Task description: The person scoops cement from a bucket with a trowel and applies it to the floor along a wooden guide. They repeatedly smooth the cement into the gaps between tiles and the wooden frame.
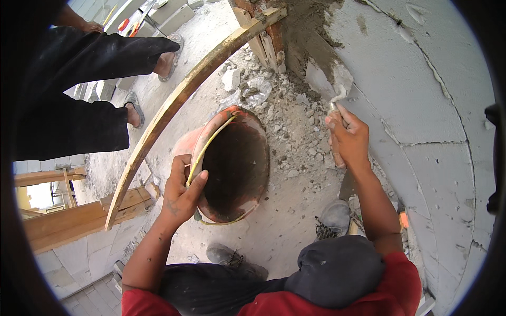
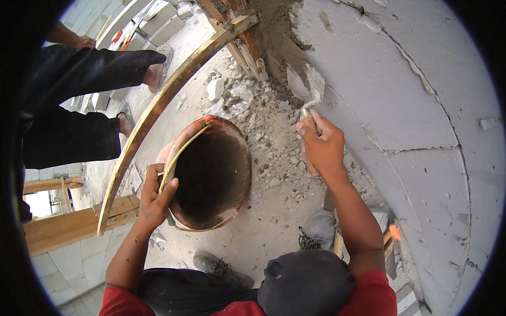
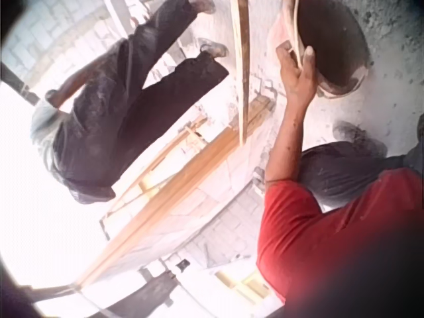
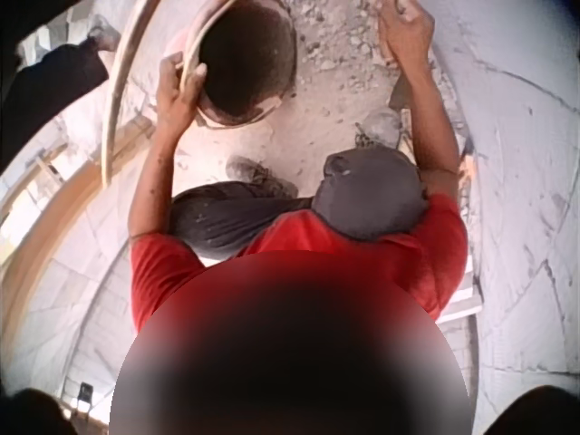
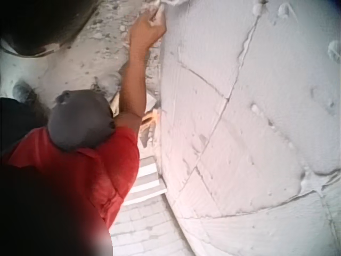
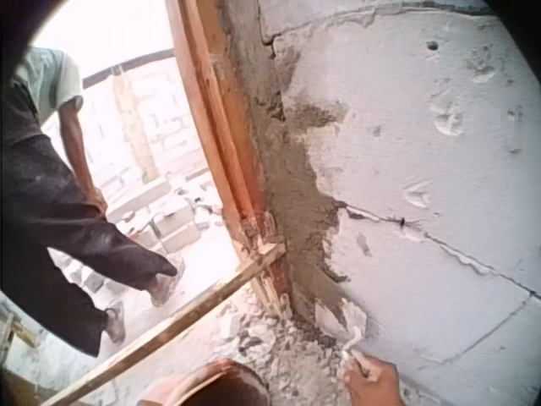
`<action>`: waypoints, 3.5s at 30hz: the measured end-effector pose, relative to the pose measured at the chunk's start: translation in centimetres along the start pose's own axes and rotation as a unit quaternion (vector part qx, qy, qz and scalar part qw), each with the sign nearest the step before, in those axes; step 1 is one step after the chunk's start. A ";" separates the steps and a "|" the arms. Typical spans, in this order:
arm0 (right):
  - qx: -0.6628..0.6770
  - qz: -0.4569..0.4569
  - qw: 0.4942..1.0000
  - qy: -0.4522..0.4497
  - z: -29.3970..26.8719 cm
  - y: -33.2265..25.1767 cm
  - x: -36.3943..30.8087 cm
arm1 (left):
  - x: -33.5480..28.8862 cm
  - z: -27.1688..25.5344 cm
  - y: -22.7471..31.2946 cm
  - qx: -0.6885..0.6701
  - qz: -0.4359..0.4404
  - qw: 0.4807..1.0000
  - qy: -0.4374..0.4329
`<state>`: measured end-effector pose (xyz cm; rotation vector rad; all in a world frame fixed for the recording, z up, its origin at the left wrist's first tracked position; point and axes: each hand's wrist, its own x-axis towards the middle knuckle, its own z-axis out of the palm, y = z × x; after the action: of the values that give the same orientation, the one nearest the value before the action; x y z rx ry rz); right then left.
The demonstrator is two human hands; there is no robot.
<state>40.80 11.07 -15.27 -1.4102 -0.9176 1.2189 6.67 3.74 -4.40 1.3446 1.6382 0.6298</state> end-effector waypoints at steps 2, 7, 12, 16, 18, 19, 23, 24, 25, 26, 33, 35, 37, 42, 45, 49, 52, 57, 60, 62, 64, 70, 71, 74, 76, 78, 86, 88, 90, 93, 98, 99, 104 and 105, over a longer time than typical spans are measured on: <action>-0.024 -0.006 1.000 0.019 -1.4 0.2 -1.7 | -0.1 -0.2 0.0 -0.013 -0.008 1.000 -0.005; -0.019 0.018 1.000 0.008 -2.8 -1.0 -5.0 | 0.4 -0.5 -0.5 0.031 0.003 1.000 -0.003; 0.003 0.005 0.998 -0.062 -0.3 -2.5 -3.0 | 0.7 -0.4 -0.9 -0.020 0.030 0.999 -0.020; -0.064 -0.024 0.996 -0.052 3.5 -2.2 2.2 | 0.4 -0.4 -0.5 -0.007 -0.019 1.000 -0.014; -0.091 -0.023 0.995 -0.025 4.4 -1.8 3.5 | 0.2 -0.4 -0.2 -0.008 -0.004 1.000 -0.016; -0.082 -0.012 0.996 -0.027 4.5 -1.5 3.6 | 0.1 -0.3 0.0 -0.005 -0.001 1.000 -0.016; -0.036 -0.003 0.999 -0.005 2.8 -0.7 0.7 | 0.0 -0.3 0.3 -0.005 -0.037 0.999 -0.024; -0.027 -0.001 1.000 0.002 2.1 -0.6 0.0 | 0.0 -0.2 0.3 -0.017 -0.042 0.999 -0.022; -0.029 0.005 1.000 -0.002 1.4 -0.7 -0.7 | 0.0 -0.2 0.2 -0.029 -0.045 0.998 -0.021; -0.031 0.011 0.999 -0.006 0.7 -0.9 -1.4 | 0.1 -0.1 0.1 -0.026 -0.028 0.999 -0.019; -0.028 0.009 0.997 -0.065 0.1 -2.3 -0.9 | 0.8 -0.1 -0.8 -0.001 0.037 0.999 -0.008; -0.028 0.005 0.997 -0.069 1.3 -2.3 0.0 | 0.6 -0.2 -0.9 0.001 0.033 0.999 -0.007; -0.040 -0.003 0.997 -0.064 2.4 -2.2 0.9 | 0.3 -0.2 -0.9 -0.006 0.019 1.000 -0.009; -0.067 0.006 0.997 -0.037 3.9 -1.5 3.0 | -0.1 -0.2 -0.6 -0.017 -0.001 0.999 -0.027; -0.093 0.006 0.994 -0.053 4.4 -0.4 2.9 | 0.1 -0.1 -0.6 -0.024 0.001 0.999 -0.024; -0.194 -0.059 0.974 -0.102 4.4 1.3 0.8 | 0.6 -0.1 -0.4 -0.009 0.038 0.999 -0.022; -0.168 -0.014 0.981 -0.099 3.8 1.5 0.6 | 0.3 -0.1 -0.2 -0.046 -0.009 0.999 -0.025; -0.148 0.005 0.988 -0.053 3.1 0.0 3.7 | 0.4 -0.2 0.2 -0.021 -0.019 0.999 -0.026; -0.072 0.001 0.996 -0.049 2.6 -0.3 3.6 | 1.2 -0.1 0.0 0.015 0.043 0.999 -0.011; -0.064 0.009 0.998 -0.021 1.5 -0.2 2.3 | 1.3 0.0 -0.2 0.006 0.069 0.998 -0.003; -0.047 0.011 0.999 0.006 0.2 0.1 0.6 | 1.1 -0.1 -0.3 -0.017 0.000 1.000 -0.004; -0.057 0.011 0.998 0.010 -3.2 0.9 -4.4 | 0.6 -0.3 -0.5 -0.003 0.009 1.000 -0.019; -0.066 0.032 0.997 0.009 -3.4 0.9 -4.9 | 0.6 -0.3 -0.5 -0.002 0.015 1.000 -0.020; -0.004 0.062 0.998 -0.032 -3.1 0.9 -4.5 | 0.6 -0.2 -0.6 0.006 0.027 0.999 -0.017; -0.049 0.040 0.996 -0.066 -2.0 1.0 -2.8 | 0.6 -0.1 -0.6 -0.001 0.029 1.000 -0.007; -0.083 0.033 0.993 -0.082 -0.5 0.9 -0.3 | 0.6 0.0 -0.7 0.010 0.022 1.000 -0.001; -0.035 0.042 0.998 0.012 -0.2 1.1 -0.1 | 0.5 0.0 -0.7 0.025 0.026 0.999 0.000; -0.050 0.036 0.998 0.033 -1.3 1.8 -2.4 | 0.4 -0.1 -0.7 0.023 0.006 1.000 -0.002; -0.051 0.036 0.997 0.038 -2.6 2.4 -4.4 | 0.5 -0.2 -0.6 0.019 0.014 1.000 -0.004; -0.036 0.035 0.999 0.019 -4.4 2.5 -6.3 | 0.9 -0.1 -0.6 0.021 0.024 0.999 -0.005; -0.092 0.001 0.995 -0.025 -3.3 0.2 -5.2 | 1.1 0.1 -0.7 -0.003 0.040 0.999 0.002; -0.085 -0.016 0.996 -0.036 -2.4 -0.3 -4.2 | 1.1 -0.1 -0.6 0.002 0.017 1.000 -0.010; -0.016 -0.046 0.998 -0.032 0.0 -2.0 -0.9 | 0.7 -0.3 -0.2 0.004 -0.019 0.999 -0.025; -0.036 -0.009 0.999 -0.003 -0.1 -2.0 -1.1 | 0.6 -0.3 -0.1 0.000 -0.024 0.999 -0.025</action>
<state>40.87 10.41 -13.15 -1.4538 -0.9847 1.1868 6.34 4.36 -4.55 1.3066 1.6247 0.5641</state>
